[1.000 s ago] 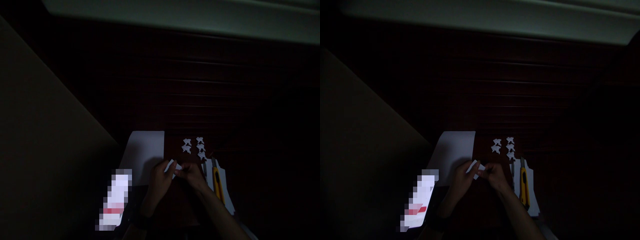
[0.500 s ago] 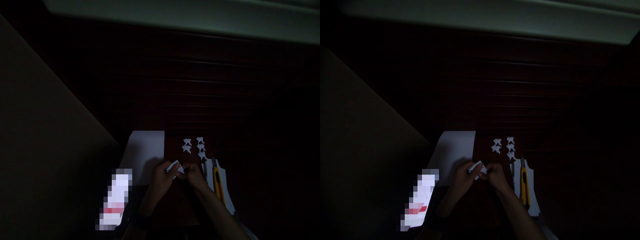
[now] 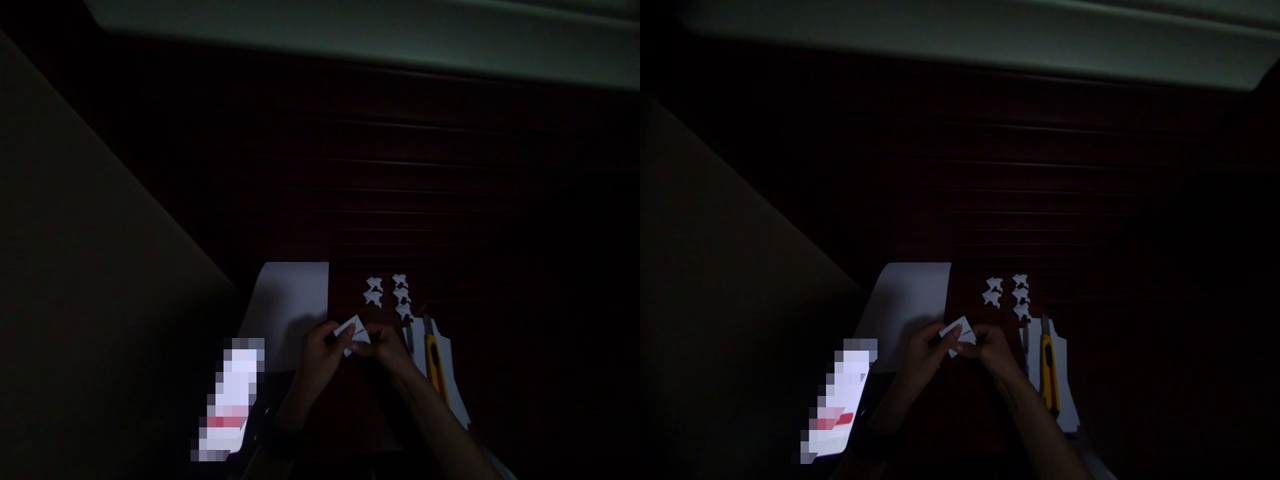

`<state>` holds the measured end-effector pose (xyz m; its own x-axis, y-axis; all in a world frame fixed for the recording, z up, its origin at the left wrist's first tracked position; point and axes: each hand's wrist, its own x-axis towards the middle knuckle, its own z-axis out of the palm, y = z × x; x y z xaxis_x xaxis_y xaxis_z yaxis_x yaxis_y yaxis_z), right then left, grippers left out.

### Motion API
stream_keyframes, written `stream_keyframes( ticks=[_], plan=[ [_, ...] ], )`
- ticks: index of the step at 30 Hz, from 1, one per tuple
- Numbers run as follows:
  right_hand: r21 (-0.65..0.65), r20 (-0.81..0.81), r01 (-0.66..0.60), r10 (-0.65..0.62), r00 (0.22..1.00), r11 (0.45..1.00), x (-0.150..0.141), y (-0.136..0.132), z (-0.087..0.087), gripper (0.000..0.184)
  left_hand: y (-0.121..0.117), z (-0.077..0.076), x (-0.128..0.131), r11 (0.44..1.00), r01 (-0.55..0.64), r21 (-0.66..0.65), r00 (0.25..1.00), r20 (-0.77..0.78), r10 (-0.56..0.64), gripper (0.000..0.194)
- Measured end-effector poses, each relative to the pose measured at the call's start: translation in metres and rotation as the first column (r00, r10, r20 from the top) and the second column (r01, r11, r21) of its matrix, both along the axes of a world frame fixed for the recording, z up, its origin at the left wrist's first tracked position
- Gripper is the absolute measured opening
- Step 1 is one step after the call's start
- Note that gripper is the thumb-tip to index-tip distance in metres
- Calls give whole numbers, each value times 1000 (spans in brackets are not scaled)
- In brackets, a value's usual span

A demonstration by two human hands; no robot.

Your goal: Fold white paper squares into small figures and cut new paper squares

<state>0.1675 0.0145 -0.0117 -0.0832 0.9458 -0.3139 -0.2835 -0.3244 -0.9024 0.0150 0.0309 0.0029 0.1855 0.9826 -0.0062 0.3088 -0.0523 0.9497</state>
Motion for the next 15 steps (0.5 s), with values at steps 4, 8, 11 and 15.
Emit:
stream_keyframes(
  ticks=[4,8,11,15],
  plan=[
    [-11,6,51,-51,999,999,-3,0,-3,20,0,1,1,1000,13,-29,999,37,-12,30],
    [3,-32,99,-98,995,995,-7,-1,-5,18,0,2,3,999,26,-41,995,102,-21,29],
    [44,-87,107,-103,991,993,-9,-1,-4,17,0,3,3,998,-15,-61,992,127,23,31],
    [40,-121,111,-105,987,993,-9,-2,-2,17,-1,3,4,994,-38,-103,981,185,56,29]
  ],
)
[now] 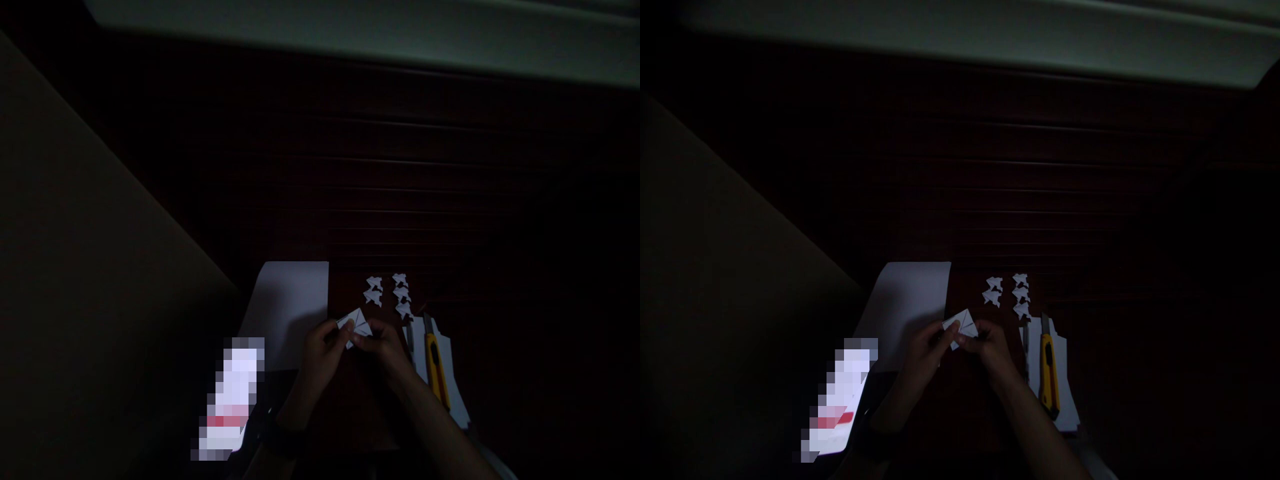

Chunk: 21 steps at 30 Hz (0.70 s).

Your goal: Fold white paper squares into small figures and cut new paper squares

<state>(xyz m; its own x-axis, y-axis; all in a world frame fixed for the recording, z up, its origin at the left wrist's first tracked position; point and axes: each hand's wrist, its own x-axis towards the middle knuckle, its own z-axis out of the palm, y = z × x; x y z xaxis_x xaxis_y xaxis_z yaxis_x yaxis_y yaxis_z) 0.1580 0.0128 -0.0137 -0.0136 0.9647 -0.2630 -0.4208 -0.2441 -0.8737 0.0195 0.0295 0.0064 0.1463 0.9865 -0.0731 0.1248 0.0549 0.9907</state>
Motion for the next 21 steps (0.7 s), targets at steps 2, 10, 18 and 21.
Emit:
stream_keyframes(
  ticks=[2,10,18,21],
  plan=[
    [11,-16,5,-5,1000,1000,-1,0,2,17,0,0,1,999,-19,-35,999,26,20,30],
    [20,-22,18,-18,1000,1000,-4,-2,6,21,-1,-1,0,994,-16,-106,999,32,20,36],
    [-27,21,53,-53,998,998,0,0,0,26,-2,2,2,999,-2,-36,1000,-1,2,38],
    [-28,12,89,-89,996,996,-1,1,0,23,-1,0,3,1000,12,-21,1000,-16,-12,37]
  ],
)
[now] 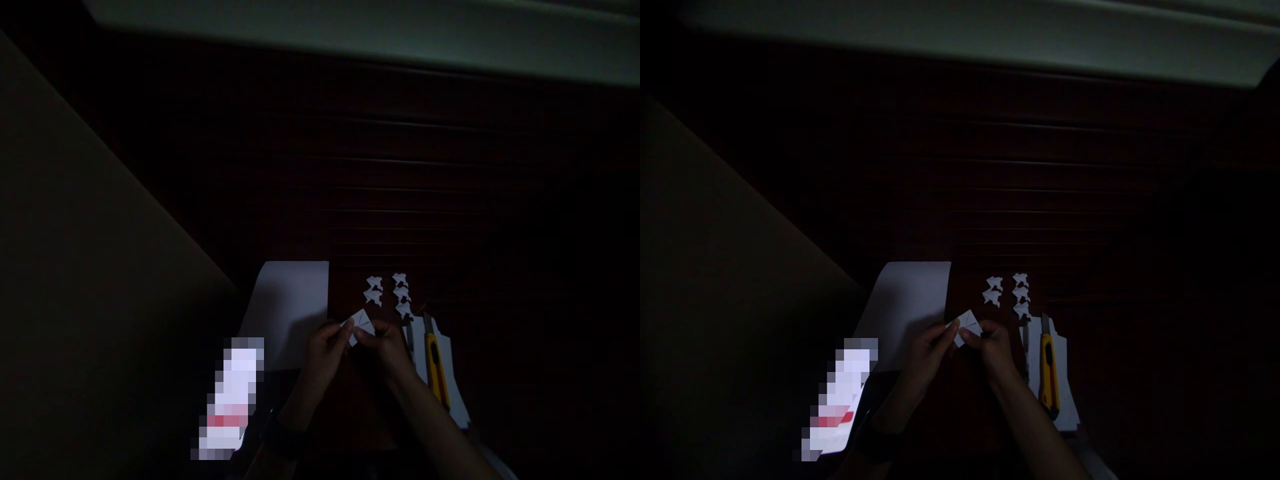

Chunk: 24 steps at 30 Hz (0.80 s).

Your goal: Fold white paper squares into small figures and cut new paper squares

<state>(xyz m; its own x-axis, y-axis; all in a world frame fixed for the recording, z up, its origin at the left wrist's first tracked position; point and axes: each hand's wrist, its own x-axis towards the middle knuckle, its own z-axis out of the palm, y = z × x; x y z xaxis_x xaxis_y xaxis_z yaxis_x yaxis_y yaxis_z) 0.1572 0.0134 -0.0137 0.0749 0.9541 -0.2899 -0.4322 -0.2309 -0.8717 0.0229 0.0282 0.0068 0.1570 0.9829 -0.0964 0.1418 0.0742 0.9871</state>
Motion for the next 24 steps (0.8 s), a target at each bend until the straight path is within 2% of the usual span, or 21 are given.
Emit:
stream_keyframes(
  ticks=[4,8,10,13,18,20,24],
  plan=[
    [-12,43,40,-40,998,999,-1,0,-1,23,1,-4,1,1000,8,19,1000,12,-8,35],
    [38,93,-66,62,994,997,1,-1,4,29,4,-5,-3,998,-69,-8,998,10,69,34],
    [94,83,-111,103,991,989,5,-1,11,37,6,-5,-7,992,-122,-37,993,8,122,37],
    [170,82,-123,111,990,978,13,0,21,49,9,-3,-10,982,-159,-106,982,87,169,39],
    [283,349,-208,101,932,937,21,4,27,26,8,-3,-8,970,-71,-231,956,261,132,43],
    [323,456,-245,77,887,914,21,5,26,20,7,-3,-7,970,-42,-238,957,269,107,43],
    [306,561,-220,10,827,926,19,6,23,15,6,-1,-6,979,12,-203,964,262,42,38]
  ],
)
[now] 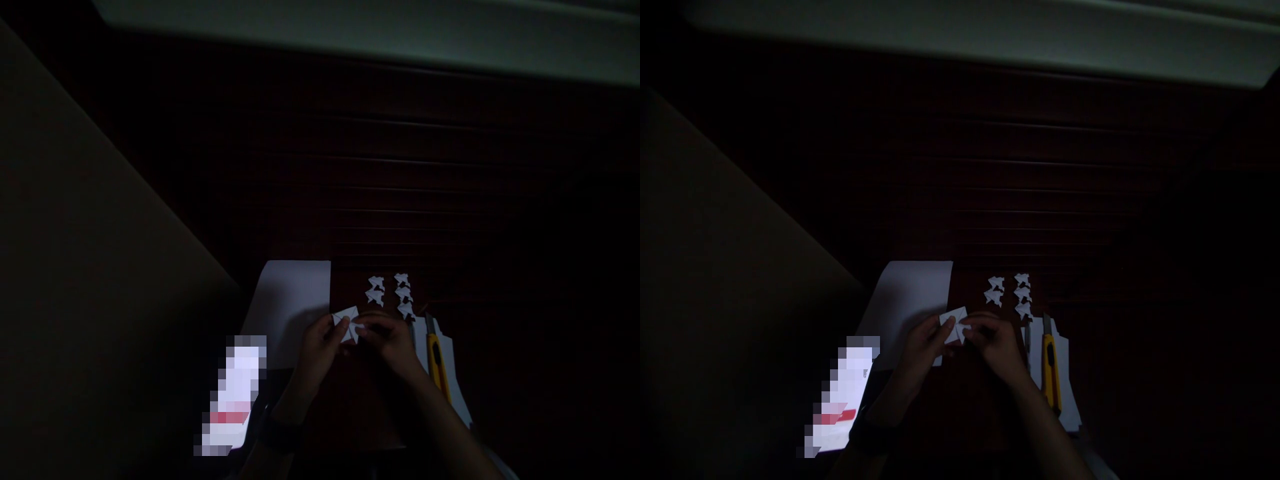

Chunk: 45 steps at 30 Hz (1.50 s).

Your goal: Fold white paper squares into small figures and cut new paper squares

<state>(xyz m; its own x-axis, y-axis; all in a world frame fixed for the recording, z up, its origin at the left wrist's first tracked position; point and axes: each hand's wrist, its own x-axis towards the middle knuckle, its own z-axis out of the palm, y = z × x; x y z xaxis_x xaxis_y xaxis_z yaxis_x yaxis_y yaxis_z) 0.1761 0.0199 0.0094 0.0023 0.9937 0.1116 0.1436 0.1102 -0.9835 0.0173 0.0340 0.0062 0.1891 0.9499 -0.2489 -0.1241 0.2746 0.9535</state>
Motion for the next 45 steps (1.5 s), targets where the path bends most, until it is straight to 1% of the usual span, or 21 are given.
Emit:
stream_keyframes(
  ticks=[5,9,12,16,20,24,26,28,30,31,32,35,36,37,39,42,45],
  plan=[
    [8,4,46,-46,999,999,-3,1,0,11,-2,3,-1,997,61,43,998,7,-61,37],
    [13,2,64,-64,998,998,-4,1,-2,10,-3,1,-3,998,58,-2,998,21,-58,40],
    [-2,-1,90,-90,996,996,-4,1,-4,8,-3,-1,-3,998,47,-38,999,22,-47,38],
    [-14,-32,56,-56,998,998,-4,0,-4,11,-3,-3,-3,996,50,-79,997,61,-45,33],
    [-15,-69,34,-35,997,999,-5,-1,-1,11,-3,0,-3,995,41,-94,994,104,-31,32],
    [-47,-31,102,-104,994,994,-6,-2,-3,8,-4,2,-3,996,24,-84,997,73,-17,31],
    [-69,6,137,-137,991,988,-7,-2,-5,7,-4,2,-4,996,36,-82,998,60,-31,32],
    [-67,30,142,-140,990,988,-7,-2,-6,8,-3,1,-4,996,52,-73,998,21,-51,31],
    [-46,45,128,-126,991,991,-7,-2,-4,8,-1,1,-3,998,63,-23,996,-65,-64,29],
    [-33,53,120,-118,992,992,-7,-2,-4,8,-1,1,-3,998,50,25,993,-111,-47,29],
    [-17,65,110,-109,992,994,-7,-2,-3,8,-1,1,-3,996,26,85,988,-152,-13,32],
    [23,99,68,-70,993,997,-7,-2,-2,10,-2,1,-2,965,-49,259,957,-265,120,52],
    [31,107,57,-60,992,998,-7,-2,-3,11,-3,1,-1,952,-53,300,937,-314,151,55],
    [36,112,52,-55,992,998,-7,-2,-3,11,-4,1,-1,943,-42,331,917,-362,168,54],
    [35,117,56,-59,991,998,-6,-2,-5,11,-5,0,0,929,-9,371,894,-413,174,46],
    [22,128,63,-65,990,998,-6,-3,-6,11,-5,-2,1,920,10,391,892,-419,169,37],
    [12,134,68,-69,989,998,-6,-3,-6,11,-5,-4,1,925,-9,379,874,-447,192,36]
  ],
)
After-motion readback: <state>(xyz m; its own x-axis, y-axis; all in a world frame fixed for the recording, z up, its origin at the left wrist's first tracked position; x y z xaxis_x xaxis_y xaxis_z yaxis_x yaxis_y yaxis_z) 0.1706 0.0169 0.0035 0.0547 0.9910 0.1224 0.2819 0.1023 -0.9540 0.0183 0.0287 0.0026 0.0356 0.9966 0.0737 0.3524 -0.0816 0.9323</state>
